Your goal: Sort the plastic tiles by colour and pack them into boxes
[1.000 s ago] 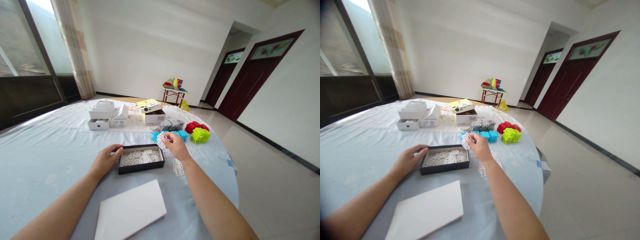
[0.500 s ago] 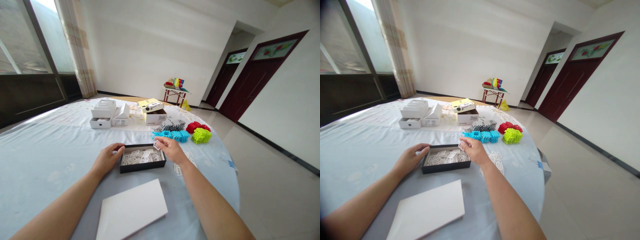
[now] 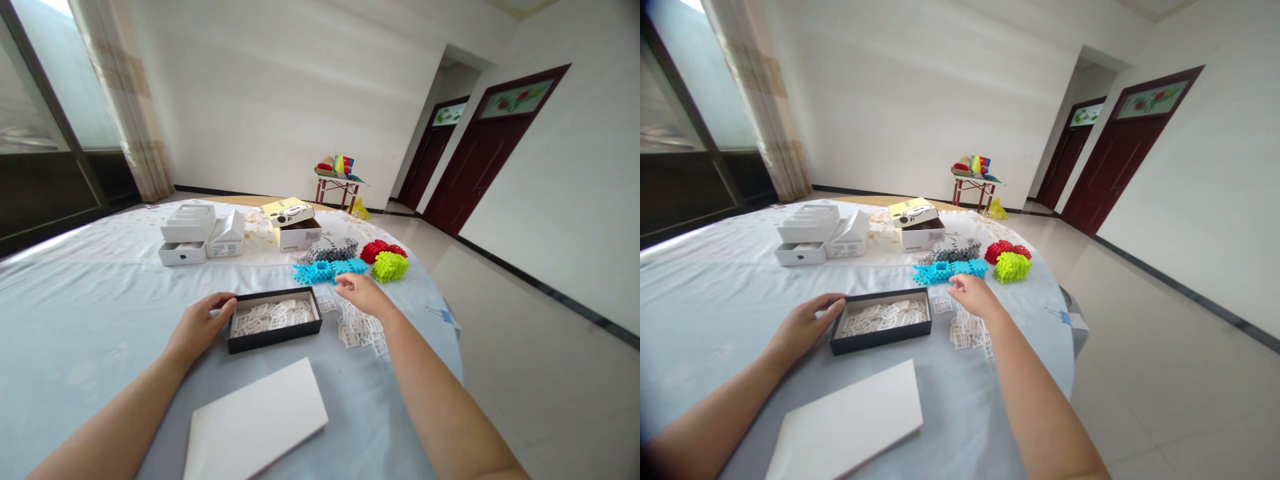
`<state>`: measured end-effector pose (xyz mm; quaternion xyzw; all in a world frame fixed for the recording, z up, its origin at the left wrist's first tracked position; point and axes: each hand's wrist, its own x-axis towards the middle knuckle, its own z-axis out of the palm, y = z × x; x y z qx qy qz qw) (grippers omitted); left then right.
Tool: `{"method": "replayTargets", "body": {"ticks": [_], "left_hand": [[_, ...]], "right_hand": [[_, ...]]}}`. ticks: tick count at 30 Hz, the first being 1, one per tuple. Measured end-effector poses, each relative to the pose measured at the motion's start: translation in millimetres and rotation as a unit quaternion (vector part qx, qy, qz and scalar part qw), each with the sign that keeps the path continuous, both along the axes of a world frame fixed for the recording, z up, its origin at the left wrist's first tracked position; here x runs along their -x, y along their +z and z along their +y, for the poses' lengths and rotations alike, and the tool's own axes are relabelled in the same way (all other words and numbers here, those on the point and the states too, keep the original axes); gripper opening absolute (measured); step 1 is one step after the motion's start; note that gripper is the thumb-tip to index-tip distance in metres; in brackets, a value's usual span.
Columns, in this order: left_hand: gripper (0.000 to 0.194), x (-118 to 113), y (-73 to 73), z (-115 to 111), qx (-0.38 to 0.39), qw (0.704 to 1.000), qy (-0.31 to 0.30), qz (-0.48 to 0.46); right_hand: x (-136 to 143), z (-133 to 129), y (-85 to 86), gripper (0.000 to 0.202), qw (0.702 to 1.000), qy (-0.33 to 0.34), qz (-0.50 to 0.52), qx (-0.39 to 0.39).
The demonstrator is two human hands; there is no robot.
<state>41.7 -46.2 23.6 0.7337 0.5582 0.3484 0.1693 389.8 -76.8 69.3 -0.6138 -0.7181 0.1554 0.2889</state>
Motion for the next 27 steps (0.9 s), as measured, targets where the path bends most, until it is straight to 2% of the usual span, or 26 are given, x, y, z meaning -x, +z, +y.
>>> {"method": "replayTargets", "body": {"ticks": [3,7,11,14,18,27], "left_hand": [[0.043,0,0.1,1,-0.004,1.000,-0.001,0.002],[0.042,1,-0.9,1,-0.010,1.000,-0.004,0.001],[0.040,2,-1.9,2,-0.011,1.000,-0.009,0.004],[0.040,2,-1.8,2,-0.007,1.000,-0.009,0.009],[0.041,2,-1.5,2,-0.007,1.000,-0.006,0.012],[0.043,1,-2.0,2,0.000,1.000,-0.008,0.009]], "right_hand": [[-29,-14,2.0,0.053,0.994,-0.024,-0.082,0.066],[-51,-39,-1.9,0.077,0.980,-0.046,-0.156,0.119],[-60,-62,-11.3,0.088,0.971,-0.045,-0.176,0.154],[-60,-70,-17.0,0.087,0.970,-0.031,-0.171,0.169],[-55,-63,-21.9,0.083,0.973,-0.016,-0.149,0.176],[-36,-18,-26.5,0.075,0.980,0.001,-0.111,0.165]]}}
